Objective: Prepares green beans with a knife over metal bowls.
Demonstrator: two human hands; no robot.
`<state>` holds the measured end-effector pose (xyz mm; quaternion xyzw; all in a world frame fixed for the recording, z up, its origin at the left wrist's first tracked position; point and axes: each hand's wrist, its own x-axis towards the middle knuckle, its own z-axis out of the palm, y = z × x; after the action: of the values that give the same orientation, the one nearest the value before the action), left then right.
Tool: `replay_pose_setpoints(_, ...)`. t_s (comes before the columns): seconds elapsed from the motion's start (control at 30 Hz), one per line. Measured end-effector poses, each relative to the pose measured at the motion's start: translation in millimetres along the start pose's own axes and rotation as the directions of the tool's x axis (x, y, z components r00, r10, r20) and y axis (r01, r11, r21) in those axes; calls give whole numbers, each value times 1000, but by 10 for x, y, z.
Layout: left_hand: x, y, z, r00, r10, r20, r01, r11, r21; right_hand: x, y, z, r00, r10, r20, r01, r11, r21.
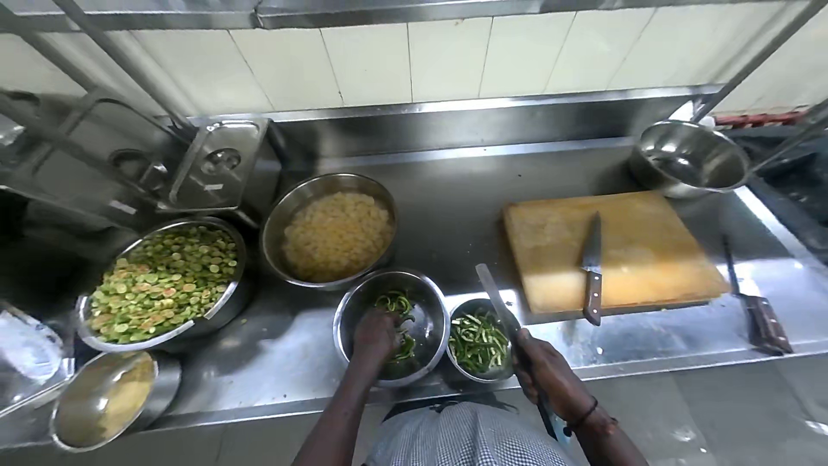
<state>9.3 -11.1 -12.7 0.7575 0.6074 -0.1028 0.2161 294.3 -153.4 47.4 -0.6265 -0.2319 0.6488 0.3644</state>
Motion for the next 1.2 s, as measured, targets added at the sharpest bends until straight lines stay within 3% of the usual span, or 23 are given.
replay_pose_setpoints(0.2, 7, 20, 7, 999, 46, -1, -46, 999, 11, 7, -3, -1, 1000, 6, 13, -6, 1000, -22)
replay_pose_setpoints(0.37, -21, 7, -76, 995, 55, -82, -82, 925, -371, 13, 20, -25, 1000, -1, 20, 1, 1000, -10)
replay_pose_setpoints(0.47, -28, 42, -113, 995, 89, -52, -103, 874, -475, 13, 19, -6, 999, -5, 34, 5, 1000, -5)
replay_pose_setpoints(0.6, -147, 263, -239, 989, 87, -118, -139, 807, -573, 2, 3, 6, 999, -25, 39, 26, 999, -22)
replay_pose_setpoints(0.7, -288, 516, -324, 957, 232, -176, -290, 723, -627, 12, 15, 9, 999, -31, 31, 31, 999, -12)
replay_pose_setpoints(0.8, -279, 632, -302, 882, 458, -109, -414, 644, -644, 11, -2, 24, 999, -30, 20, 30, 999, -13)
replay_pose_setpoints(0.87, -231, 596, -277, 885, 446, -137, -435, 684, -585, -3, -8, 12, 999, -43, 19, 44, 999, -23)
replay_pose_setpoints(0.93, -165, 486, -242, 909, 360, -211, -416, 815, -404, -14, 8, -16, 999, -50, 10, 50, 998, -25)
replay_pose_setpoints(1.0, -122, 383, -230, 945, 304, -123, -322, 932, -167, -14, 40, -43, 999, -54, 8, 54, 998, -14)
replay_pose_setpoints(1.07, -75, 312, -132, 961, 274, 39, -274, 962, -6, -17, 51, -41, 999, -50, 11, 51, 999, -5)
replay_pose_setpoints(1.13, -37, 274, 24, 957, 264, 122, -272, 961, 48, -18, 51, -33, 999, -51, 5, 51, 999, -1)
replay_pose_setpoints(1.2, -25, 263, 140, 957, 270, 111, -276, 960, 50, -20, 45, -28, 998, -57, 3, 57, 998, -5)
